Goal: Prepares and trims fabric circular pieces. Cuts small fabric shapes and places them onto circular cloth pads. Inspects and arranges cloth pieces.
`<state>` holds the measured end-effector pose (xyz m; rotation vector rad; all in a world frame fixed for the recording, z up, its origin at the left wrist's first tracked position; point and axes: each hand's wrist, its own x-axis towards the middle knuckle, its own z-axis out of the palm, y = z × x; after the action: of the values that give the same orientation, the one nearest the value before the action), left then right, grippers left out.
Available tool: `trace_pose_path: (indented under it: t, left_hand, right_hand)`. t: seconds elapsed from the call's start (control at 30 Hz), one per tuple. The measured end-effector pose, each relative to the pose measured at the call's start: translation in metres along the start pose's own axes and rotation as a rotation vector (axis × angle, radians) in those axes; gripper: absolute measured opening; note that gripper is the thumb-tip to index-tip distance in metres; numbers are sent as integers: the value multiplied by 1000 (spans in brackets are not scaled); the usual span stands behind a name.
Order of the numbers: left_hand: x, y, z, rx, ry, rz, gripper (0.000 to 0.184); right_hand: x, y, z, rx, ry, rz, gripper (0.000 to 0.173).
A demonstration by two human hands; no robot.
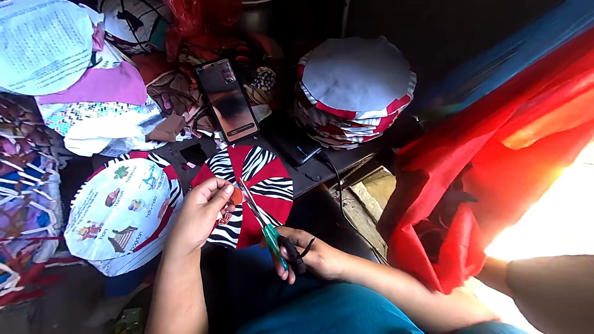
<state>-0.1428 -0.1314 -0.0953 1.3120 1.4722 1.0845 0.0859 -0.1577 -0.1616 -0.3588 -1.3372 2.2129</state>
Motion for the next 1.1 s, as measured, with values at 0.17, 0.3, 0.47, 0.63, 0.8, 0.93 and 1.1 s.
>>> trace_pose_path:
  t: [0.17, 0.3, 0.47, 0.63, 0.8, 0.93, 1.1]
  left_hand:
    - [3, -1, -1, 98, 69, -41, 16]
    - [4, 3, -5, 77, 73, -98, 17]
    - [-1, 9, 0, 25, 56, -90, 12]
    - [-5, 9, 9, 41, 18, -105, 9]
    - [-3, 6, 7, 48, 53, -114, 8]
    - [-1, 3, 4, 39, 103, -98, 11]
    - [-7, 6, 6, 1, 75, -112, 11]
  right_hand:
    - [1, -1, 4, -79, 112, 12, 17]
    - [-3, 3, 1, 17, 12, 82, 36]
    - [-3, 4, 4, 34, -69, 174, 60]
    - [5, -5, 10, -64, 11, 66, 28]
    - [8, -8, 13, -133, 150, 47, 18]
    - [6, -3, 11, -8, 107, 91, 19]
    - [4, -4, 11, -51, 8, 131, 40]
